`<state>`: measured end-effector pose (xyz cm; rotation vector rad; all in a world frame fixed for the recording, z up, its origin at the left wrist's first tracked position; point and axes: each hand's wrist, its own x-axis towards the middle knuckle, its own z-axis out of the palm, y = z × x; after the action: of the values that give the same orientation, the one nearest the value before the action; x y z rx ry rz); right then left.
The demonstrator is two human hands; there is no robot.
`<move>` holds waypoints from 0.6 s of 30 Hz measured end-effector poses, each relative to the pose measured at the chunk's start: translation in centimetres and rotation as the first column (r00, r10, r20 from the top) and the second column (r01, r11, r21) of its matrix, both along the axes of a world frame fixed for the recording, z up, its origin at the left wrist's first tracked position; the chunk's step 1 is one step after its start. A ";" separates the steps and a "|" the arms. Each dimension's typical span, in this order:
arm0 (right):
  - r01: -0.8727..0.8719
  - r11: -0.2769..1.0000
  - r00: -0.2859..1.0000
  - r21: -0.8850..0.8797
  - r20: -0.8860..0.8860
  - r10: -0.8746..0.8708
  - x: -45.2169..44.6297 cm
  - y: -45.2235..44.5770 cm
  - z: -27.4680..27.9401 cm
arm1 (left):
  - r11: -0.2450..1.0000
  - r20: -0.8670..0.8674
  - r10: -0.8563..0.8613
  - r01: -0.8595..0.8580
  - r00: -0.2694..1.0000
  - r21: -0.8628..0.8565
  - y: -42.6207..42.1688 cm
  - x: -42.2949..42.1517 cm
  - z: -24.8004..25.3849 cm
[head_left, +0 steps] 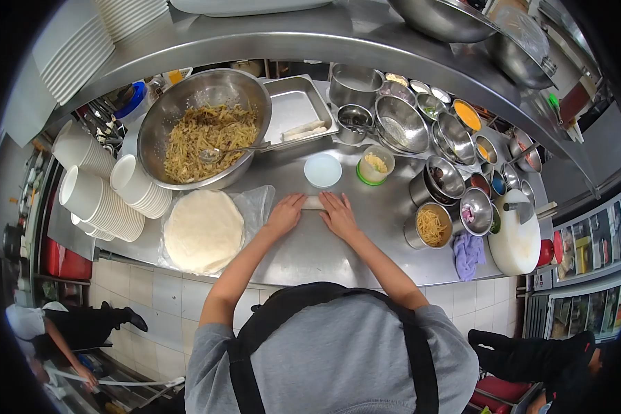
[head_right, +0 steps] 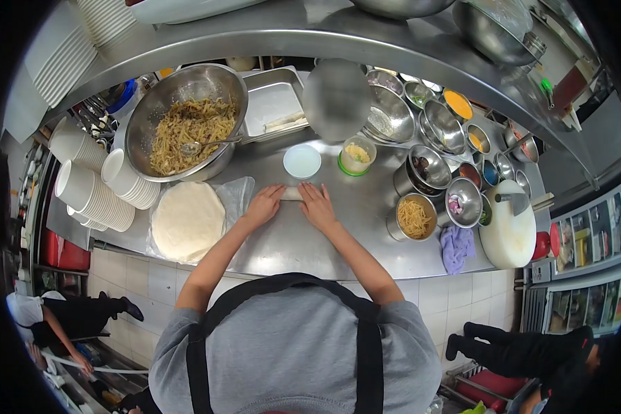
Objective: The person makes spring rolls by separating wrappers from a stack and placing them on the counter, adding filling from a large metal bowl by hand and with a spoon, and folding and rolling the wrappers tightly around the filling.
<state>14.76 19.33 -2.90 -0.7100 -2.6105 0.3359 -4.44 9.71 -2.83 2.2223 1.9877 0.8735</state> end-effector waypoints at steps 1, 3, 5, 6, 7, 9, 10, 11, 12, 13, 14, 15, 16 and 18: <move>-0.008 1.000 1.000 -0.008 0.007 0.008 -0.3 0.7 -0.2 | 0.999 0.032 -0.009 0.010 0.999 -0.035 0.6 -0.3 0.1; -0.032 0.999 0.999 -0.042 -0.011 0.032 -0.5 1.7 -0.1 | 0.994 0.072 -0.037 0.044 0.997 -0.103 1.4 -1.0 0.6; -0.069 0.993 0.996 -0.094 -0.059 0.063 -0.3 2.0 0.5 | 0.982 0.092 -0.074 0.088 0.993 -0.170 1.6 -1.7 1.5; -0.072 0.992 0.997 -0.105 -0.040 0.068 -0.2 1.8 0.7 | 0.975 0.101 -0.091 0.109 0.991 -0.191 1.6 -1.8 1.8; -0.075 0.991 0.997 -0.115 -0.021 0.073 -0.1 1.6 0.9 | 0.969 0.110 -0.109 0.130 0.988 -0.210 1.6 -1.9 2.3; -0.087 0.991 0.996 -0.097 -0.045 0.083 0.1 1.2 1.2 | 0.961 0.118 -0.135 0.159 0.984 -0.227 1.3 -2.0 2.4; -0.094 0.993 0.992 -0.070 -0.086 0.088 0.4 0.6 1.1 | 0.959 0.117 -0.145 0.169 0.982 -0.227 0.9 -1.8 2.2; -0.100 0.994 0.987 -0.044 -0.128 0.093 0.8 -0.1 1.0 | 0.957 0.116 -0.156 0.179 0.981 -0.227 0.3 -1.6 1.9; -0.095 0.995 0.989 -0.034 -0.116 0.091 1.3 -1.0 0.9 | 0.956 0.144 -0.168 0.197 0.975 -0.218 -0.6 -1.3 1.9; -0.091 0.996 0.991 -0.023 -0.104 0.088 2.1 -1.9 0.9 | 0.954 0.173 -0.180 0.214 0.968 -0.208 -1.7 -0.8 2.0; -0.087 0.996 0.992 -0.013 -0.090 0.086 2.7 -2.4 0.8 | 0.952 0.203 -0.191 0.232 0.960 -0.199 -2.3 -0.5 2.0; -0.090 0.996 0.991 -0.018 -0.104 0.087 3.0 -2.7 0.6 | 0.948 0.216 -0.209 0.251 0.954 -0.195 -2.4 -0.4 1.8; -0.093 0.995 0.989 -0.025 -0.118 0.089 3.3 -3.0 0.3 | 0.943 0.229 -0.225 0.271 0.947 -0.193 -2.7 -0.4 1.5; -0.091 0.988 0.990 -0.126 -0.117 0.076 3.7 -3.3 0.2 | 0.927 0.222 -0.256 0.304 0.941 -0.218 -3.1 -0.6 1.5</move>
<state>18.44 16.03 -2.69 -0.6061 -2.5337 0.5613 -5.00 6.59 -1.29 2.1199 1.5477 0.7233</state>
